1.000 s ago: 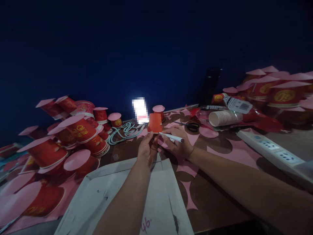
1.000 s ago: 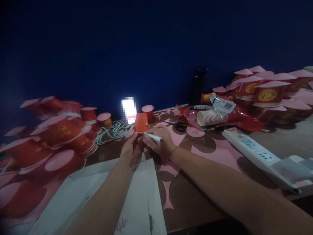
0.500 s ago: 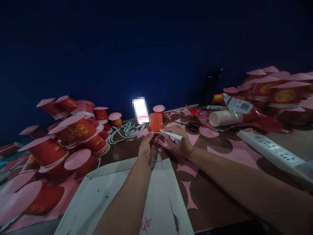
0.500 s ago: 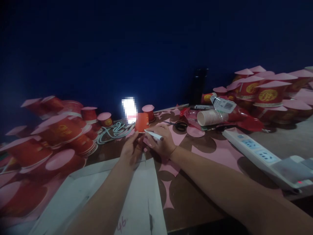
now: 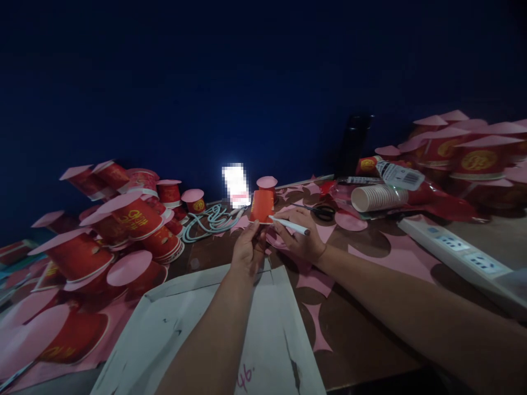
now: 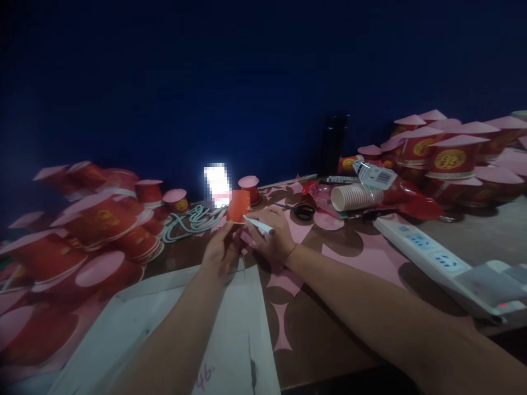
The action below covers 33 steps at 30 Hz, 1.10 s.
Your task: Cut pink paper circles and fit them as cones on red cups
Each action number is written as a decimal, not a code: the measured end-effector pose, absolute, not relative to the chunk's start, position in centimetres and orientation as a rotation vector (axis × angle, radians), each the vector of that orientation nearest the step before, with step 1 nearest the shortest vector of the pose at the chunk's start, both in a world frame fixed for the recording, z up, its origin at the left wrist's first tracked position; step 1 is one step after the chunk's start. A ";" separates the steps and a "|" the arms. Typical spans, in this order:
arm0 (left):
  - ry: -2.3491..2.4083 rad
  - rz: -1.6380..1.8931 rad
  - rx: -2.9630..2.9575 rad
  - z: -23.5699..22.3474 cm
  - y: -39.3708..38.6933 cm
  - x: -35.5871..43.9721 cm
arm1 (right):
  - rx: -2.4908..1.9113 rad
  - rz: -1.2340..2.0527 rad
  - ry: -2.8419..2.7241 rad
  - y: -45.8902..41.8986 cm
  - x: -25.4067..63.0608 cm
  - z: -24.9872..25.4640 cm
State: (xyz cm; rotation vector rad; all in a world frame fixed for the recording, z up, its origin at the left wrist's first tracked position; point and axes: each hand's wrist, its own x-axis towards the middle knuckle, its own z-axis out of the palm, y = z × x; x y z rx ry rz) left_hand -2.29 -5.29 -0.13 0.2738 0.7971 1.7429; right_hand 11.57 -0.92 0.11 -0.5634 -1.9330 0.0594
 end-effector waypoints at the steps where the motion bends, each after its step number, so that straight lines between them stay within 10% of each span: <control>1: 0.800 1.746 0.270 0.0 -5.4 -2.2 | -0.564 0.066 -1.937 -1.0 11.6 0.1; 33: 0.812 1.706 0.336 0.1 -5.6 -2.1 | -0.563 0.000 -1.945 -0.9 11.6 0.1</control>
